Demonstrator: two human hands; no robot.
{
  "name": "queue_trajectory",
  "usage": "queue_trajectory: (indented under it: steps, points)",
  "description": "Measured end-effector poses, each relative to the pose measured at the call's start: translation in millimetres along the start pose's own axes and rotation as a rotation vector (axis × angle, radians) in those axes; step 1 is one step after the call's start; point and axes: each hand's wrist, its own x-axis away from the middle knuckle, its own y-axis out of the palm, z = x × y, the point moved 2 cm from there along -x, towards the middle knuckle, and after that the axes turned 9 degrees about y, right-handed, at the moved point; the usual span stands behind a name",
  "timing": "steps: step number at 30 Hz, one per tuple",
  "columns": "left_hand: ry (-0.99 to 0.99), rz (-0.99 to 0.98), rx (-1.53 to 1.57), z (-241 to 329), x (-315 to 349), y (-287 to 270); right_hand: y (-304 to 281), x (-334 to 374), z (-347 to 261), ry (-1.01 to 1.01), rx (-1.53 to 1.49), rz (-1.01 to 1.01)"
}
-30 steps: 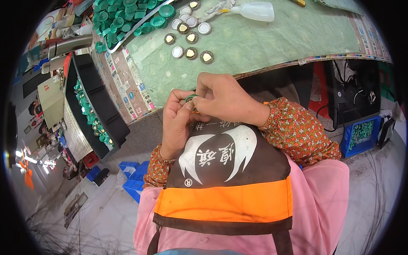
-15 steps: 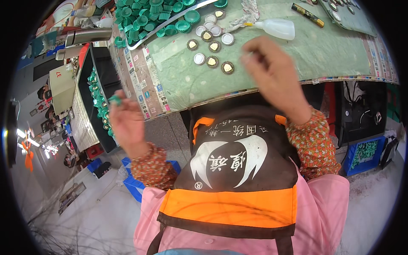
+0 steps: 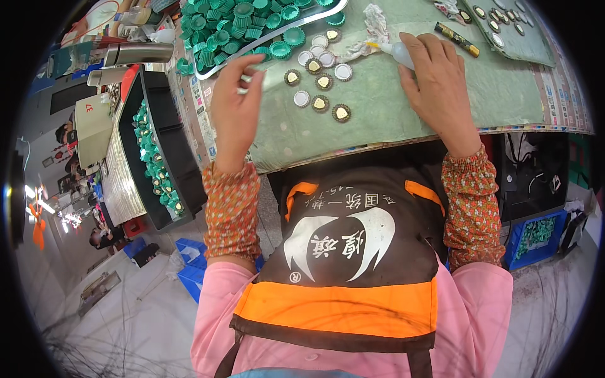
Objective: The person assembles small decorative items by applying glue from a bottle into green plastic caps and then pressing gold-colored metal discs into them. The person handles the items one at a time, repeatedly picking up a cap, applying glue, and inserting a disc, then placing the finished unit on the table.
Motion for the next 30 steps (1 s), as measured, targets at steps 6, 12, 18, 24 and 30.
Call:
queue_trajectory:
  steps: [6,12,18,24,30]
  points:
    - [0.263,-0.012,-0.422,0.6,-21.4,22.7,-4.2,4.7,-1.1,0.073,-0.259,0.069]
    - [0.316,0.098,-0.150,19.1,11.1,18.9,-14.2,19.9,-47.7,0.625,-1.154,-0.392]
    - [0.392,-0.056,-0.139,70.5,61.0,27.2,-5.7,25.1,-92.7,0.660,-1.367,-0.575]
    - [-0.364,-0.295,1.063,57.1,81.4,26.1,-10.7,25.6,-86.6,0.554,-1.305,-0.624]
    - [-0.729,-0.569,1.419,50.8,89.1,29.0,-28.3,23.3,-90.1,0.234,-1.146,-0.695]
